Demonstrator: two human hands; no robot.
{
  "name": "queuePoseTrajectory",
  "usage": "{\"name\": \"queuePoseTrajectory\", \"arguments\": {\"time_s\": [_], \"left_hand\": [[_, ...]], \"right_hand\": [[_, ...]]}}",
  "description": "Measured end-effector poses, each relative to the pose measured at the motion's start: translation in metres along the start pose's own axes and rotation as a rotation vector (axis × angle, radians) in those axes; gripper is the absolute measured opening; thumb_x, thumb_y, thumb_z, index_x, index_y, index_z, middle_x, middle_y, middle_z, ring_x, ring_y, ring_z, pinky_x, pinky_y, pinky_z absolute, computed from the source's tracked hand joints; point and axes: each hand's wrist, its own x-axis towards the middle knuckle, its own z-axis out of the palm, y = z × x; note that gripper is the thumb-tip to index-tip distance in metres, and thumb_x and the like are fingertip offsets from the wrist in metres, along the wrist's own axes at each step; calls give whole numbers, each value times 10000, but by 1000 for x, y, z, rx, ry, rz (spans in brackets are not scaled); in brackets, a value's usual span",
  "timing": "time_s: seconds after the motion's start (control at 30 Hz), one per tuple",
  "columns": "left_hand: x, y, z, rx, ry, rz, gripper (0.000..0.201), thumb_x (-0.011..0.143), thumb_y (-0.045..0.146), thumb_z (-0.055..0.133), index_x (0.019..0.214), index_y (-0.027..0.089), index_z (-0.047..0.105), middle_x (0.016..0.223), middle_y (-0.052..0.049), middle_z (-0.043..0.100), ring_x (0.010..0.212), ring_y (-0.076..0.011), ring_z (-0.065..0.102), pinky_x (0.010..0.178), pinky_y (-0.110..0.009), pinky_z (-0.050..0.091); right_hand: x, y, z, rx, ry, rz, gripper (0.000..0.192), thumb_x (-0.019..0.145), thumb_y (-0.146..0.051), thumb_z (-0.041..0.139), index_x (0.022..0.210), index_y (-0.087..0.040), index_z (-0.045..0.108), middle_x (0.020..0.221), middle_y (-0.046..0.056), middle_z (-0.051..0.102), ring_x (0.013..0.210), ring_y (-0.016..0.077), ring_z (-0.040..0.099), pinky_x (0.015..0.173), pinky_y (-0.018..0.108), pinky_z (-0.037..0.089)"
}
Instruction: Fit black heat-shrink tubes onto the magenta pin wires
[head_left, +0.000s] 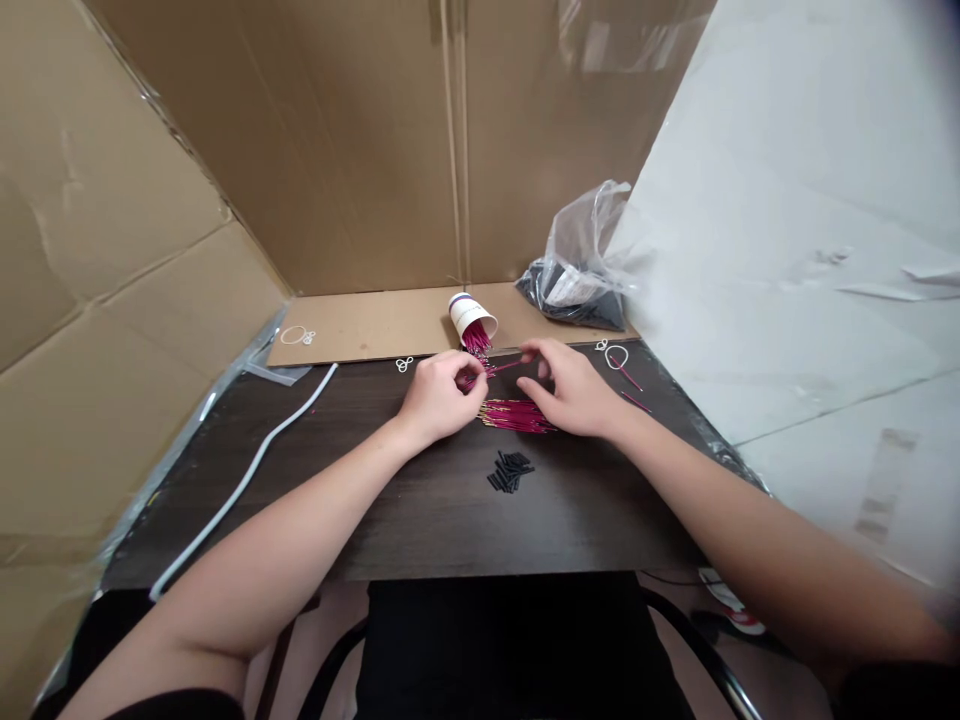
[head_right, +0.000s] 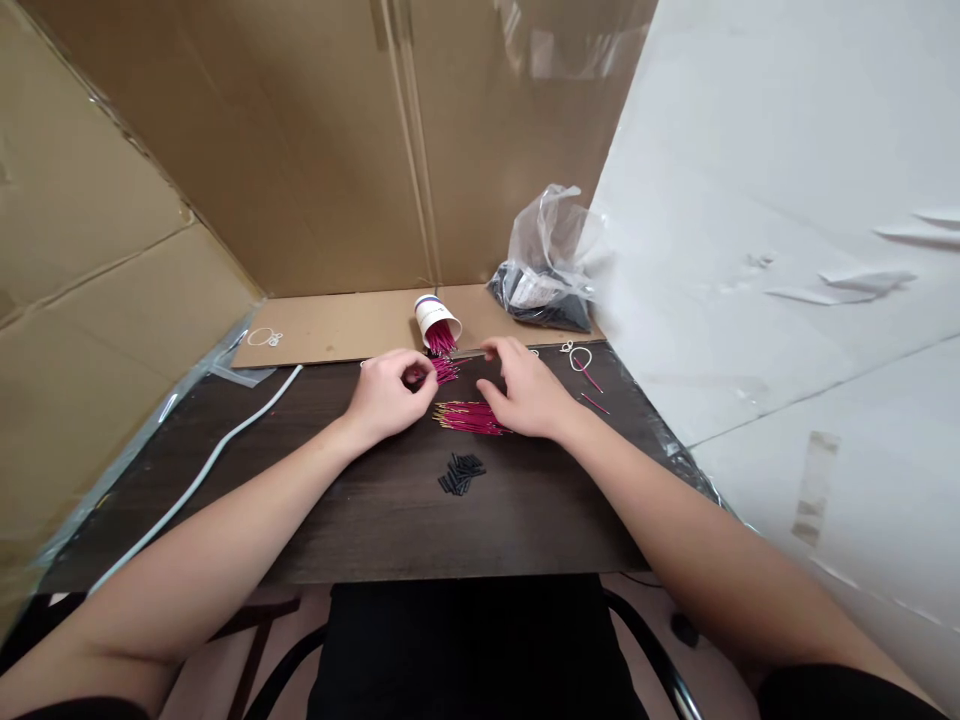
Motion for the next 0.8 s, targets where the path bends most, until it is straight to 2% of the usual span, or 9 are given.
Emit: {"name": "queuePoseTrajectory", "arguments": {"time_s": [0.07,0.17,0.23,0.43,0.6,0.7,0.8], "left_hand": [[5,-7,-6,121,25,-39,59,872,164,742,815,176,743,830,-51,764,727,-179,627,735,-341,493],[10,-17,-10,201,-9,-137,73,844,198,753,780,188,722,816,-61,754,728,-198,614,720,-355,460],[10,-21,-10,224,-44,-172,72,835,212,757,776,197,719,808,-67,746,737,-214,612,721,-369,453],[9,-23,-9,302,-89,-134,127,816,187,756,740,209,656,839,-106,728,867,-289,606,806,-431,502],[10,-24,-10,325,-112,-153,138,810,177,758,757,208,635,878,-118,721,912,-308,586,854,-455,519],[9,-20,-9,298,-63,-96,102,833,171,739,803,201,646,914,-111,726,939,-298,605,872,-446,522],[4,-10,-7,130,-71,67,61,863,163,714,847,195,665,907,-81,719,897,-251,638,857,-408,531]], "right_hand": [[0,4,-4,-55,-5,48,385,970,-287,696,1331,-177,619,1245,161,711,956,276,671,893,465,552],[0,6,-6,-98,-113,36,152,964,-243,692,1098,-195,640,1109,134,701,1005,295,674,911,463,545],[0,6,-6,-102,-198,-1,61,971,-206,693,985,-203,634,1021,105,691,983,279,665,903,440,535],[0,5,-1,-97,-293,-29,68,1005,-160,690,952,-192,663,987,84,690,932,245,645,889,397,507],[0,5,-1,-114,-335,2,143,991,-76,638,903,-189,641,974,89,695,897,235,630,862,384,491],[0,5,0,-171,-351,4,146,1003,-85,622,906,-193,620,993,104,694,935,261,616,880,406,484],[-2,5,2,-224,-366,-6,128,1024,-116,605,926,-199,602,1011,115,687,957,282,594,889,428,471]]}}
